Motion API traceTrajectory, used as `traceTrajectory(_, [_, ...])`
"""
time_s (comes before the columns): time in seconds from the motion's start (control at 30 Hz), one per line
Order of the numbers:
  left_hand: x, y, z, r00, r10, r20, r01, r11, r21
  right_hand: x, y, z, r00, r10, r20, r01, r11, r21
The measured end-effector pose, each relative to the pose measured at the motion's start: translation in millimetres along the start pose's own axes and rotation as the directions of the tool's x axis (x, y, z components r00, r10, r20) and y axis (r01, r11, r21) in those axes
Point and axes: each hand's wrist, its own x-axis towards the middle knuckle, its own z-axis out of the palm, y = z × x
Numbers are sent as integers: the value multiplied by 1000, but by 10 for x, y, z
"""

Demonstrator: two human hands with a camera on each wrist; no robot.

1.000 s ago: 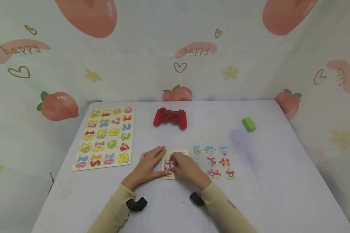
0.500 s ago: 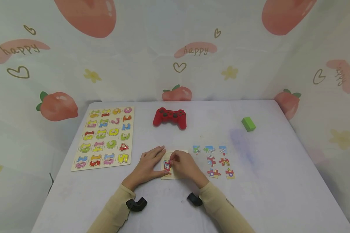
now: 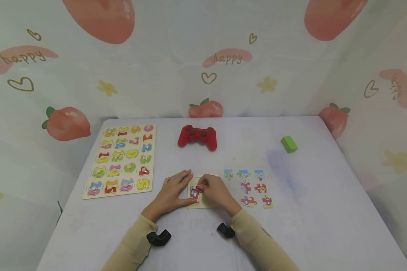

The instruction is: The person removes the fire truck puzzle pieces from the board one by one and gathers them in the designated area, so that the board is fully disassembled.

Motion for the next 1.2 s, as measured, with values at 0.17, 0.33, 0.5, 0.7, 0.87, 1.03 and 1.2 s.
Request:
traceTrajectory(0.17, [0,5,-8,1000,-1,0,1,1000,-10,23,18,17,1000,2,-1,-2,1000,-10])
traceTrajectory(0.33, [-3,21,-25,1000,-8,0,8,1000,-20,36,5,5,1000,11,18,-11,1000,2])
traceTrajectory(0.5, [-5,29,-30,1000,-15,4,15,1000,-23,38,-12,-5,999,24,33,-25,999,25])
traceTrajectory(0.7, [-3,27,-28,1000,-11,5,11,1000,-23,28,-24,-52,998,28,49,-29,999,24])
traceTrajectory(0.87, [2,22,-29,1000,-15,16,15,1000,-8,4,-1,-221,996,84,31,-84,996,-21])
traceTrajectory(1.03, [2,27,-37,1000,-13,22,13,1000,-7,-75,100,-509,996,87,10,-85,991,-106])
traceTrajectory(1.2, [2,34,-42,999,-21,38,22,1000,-10,-153,242,-764,996,92,21,-87,979,-187])
